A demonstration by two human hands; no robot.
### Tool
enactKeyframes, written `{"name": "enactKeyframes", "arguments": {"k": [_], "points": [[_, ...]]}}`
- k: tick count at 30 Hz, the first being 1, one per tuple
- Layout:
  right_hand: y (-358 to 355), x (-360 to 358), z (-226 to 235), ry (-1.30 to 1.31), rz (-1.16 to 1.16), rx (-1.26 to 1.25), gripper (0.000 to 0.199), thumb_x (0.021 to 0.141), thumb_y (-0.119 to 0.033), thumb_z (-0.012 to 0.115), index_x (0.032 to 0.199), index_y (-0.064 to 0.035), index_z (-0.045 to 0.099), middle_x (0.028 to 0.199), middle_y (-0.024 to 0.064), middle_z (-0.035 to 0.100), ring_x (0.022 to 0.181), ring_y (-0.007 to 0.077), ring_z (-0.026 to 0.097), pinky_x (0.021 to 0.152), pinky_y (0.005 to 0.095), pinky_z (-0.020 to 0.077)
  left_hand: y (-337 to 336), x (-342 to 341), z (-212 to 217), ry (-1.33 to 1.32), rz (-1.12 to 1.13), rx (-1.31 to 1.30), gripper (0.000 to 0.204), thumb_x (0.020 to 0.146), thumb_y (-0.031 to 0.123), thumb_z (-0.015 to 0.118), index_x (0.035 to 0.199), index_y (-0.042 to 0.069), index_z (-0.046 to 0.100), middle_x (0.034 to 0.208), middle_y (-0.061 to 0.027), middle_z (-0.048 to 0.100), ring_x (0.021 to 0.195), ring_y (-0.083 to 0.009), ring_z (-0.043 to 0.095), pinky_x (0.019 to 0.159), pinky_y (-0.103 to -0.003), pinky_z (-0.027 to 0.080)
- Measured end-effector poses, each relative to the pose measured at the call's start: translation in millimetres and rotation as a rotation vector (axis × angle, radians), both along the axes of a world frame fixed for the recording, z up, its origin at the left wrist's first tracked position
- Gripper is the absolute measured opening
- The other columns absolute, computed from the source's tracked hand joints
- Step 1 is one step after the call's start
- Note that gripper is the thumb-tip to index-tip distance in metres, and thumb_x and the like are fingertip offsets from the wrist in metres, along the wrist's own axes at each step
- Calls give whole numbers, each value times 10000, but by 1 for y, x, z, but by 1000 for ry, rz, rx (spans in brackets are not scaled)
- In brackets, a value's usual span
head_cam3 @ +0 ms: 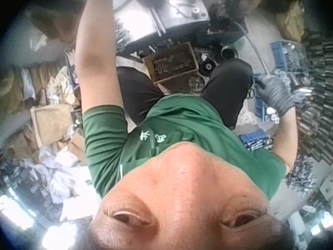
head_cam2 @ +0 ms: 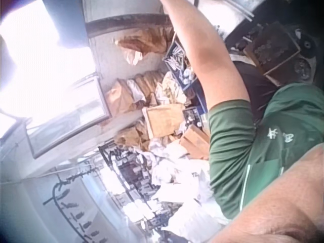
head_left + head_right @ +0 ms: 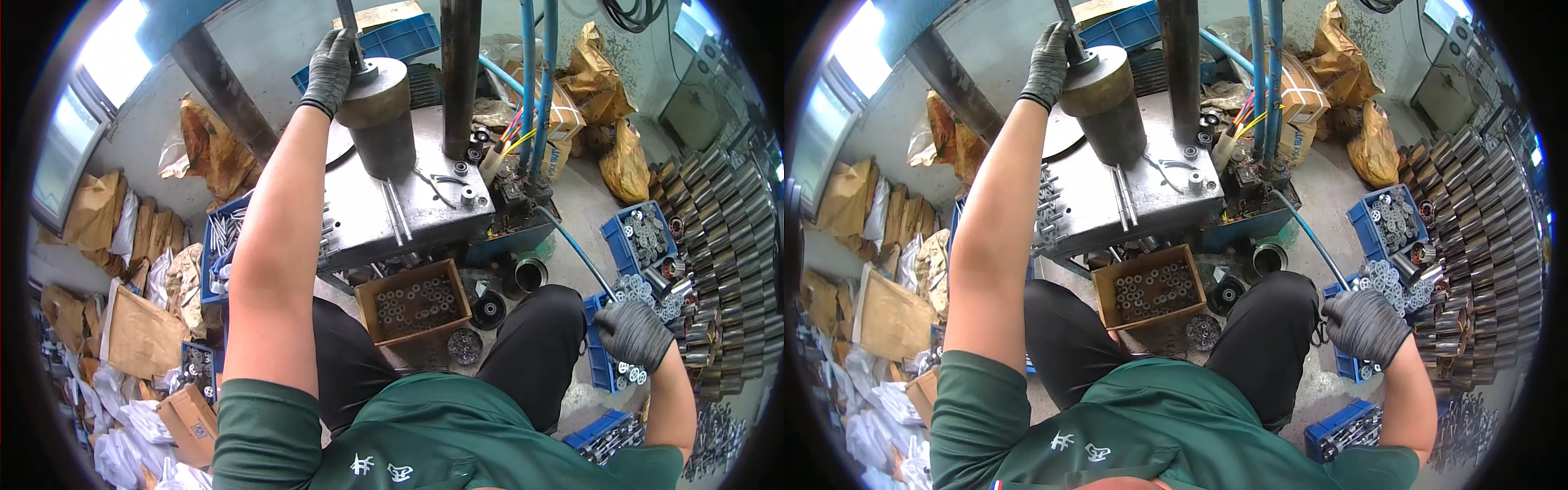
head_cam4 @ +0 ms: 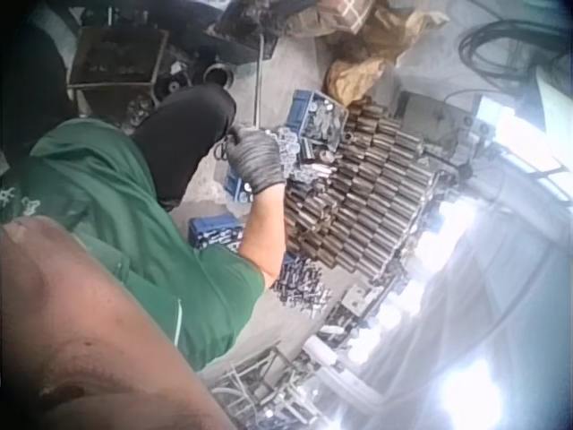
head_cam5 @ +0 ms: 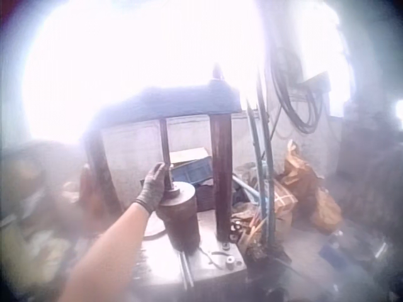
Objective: Assembling small metal rods and gears into a component using a manual press machine.
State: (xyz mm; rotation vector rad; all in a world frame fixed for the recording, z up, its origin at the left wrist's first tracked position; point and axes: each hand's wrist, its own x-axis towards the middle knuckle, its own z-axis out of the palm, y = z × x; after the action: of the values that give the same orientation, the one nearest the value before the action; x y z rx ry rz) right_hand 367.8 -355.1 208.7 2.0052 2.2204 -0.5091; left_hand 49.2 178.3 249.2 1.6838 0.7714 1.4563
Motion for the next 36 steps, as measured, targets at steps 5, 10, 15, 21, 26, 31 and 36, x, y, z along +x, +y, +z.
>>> {"name": "enactKeyframes", "arguments": {"k": [5, 10, 15, 21, 26, 31, 36], "points": [[-1, 2, -8, -15, -53, 28, 164, 799, -176, 644, 887, -51, 705, 792, 210, 681, 761, 430, 673, 723, 511, 553, -10, 2, 6, -46, -19, -55, 339, 1006, 355, 598, 1092, 40, 690, 824, -46, 674, 741, -129, 620, 715, -293, 519], [2, -2, 2, -62, -45, -61, 157, 811, -169, 643, 892, -44, 696, 823, 217, 679, 792, 426, 674, 735, 505, 550, -6, 5, 4, -80, -75, -130, 306, 990, 320, 610, 1049, 40, 717, 811, -53, 689, 722, -144, 630, 731, -299, 522], [10, -9, 17, 189, -209, 211, 187, 852, -117, 664, 1010, -39, 725, 926, 196, 702, 879, 398, 692, 796, 464, 559, 3, -4, -1, -9, 7, -74, 314, 975, 326, 610, 1042, 44, 731, 833, -48, 703, 747, -139, 638, 750, -297, 517], [-4, 2, 0, 17, -12, -11, 196, 845, -108, 670, 1022, -41, 722, 935, 185, 713, 884, 393, 696, 803, 462, 568, 0, 5, -3, -38, -36, -77, 336, 981, 316, 587, 1106, 44, 740, 840, -56, 713, 756, -141, 650, 765, -292, 524], [5, -9, 7, 147, -152, 171, 247, 859, -127, 653, 1080, -43, 724, 962, 210, 718, 889, 411, 693, 811, 476, 564, -4, -1, 0, -55, -40, -94, 317, 958, 286, 580, 1066, 33, 735, 815, -75, 708, 742, -152, 662, 754, -303, 534], [3, -5, 7, 149, -147, 183, 257, 864, -123, 648, 1095, -33, 718, 991, 213, 719, 891, 410, 690, 809, 482, 561, -2, 1, -2, -9, -12, -49, 319, 952, 296, 571, 1040, 36, 734, 815, -79, 708, 747, -159, 665, 757, -307, 533], [7, -3, 13, 163, -170, 335, 245, 854, -95, 665, 1083, -23, 712, 976, 196, 713, 913, 409, 689, 809, 461, 563, 5, 1, -3, 64, 21, -45, 340, 937, 320, 576, 1045, 41, 736, 848, -89, 717, 774, -170, 671, 781, -314, 529]]}}
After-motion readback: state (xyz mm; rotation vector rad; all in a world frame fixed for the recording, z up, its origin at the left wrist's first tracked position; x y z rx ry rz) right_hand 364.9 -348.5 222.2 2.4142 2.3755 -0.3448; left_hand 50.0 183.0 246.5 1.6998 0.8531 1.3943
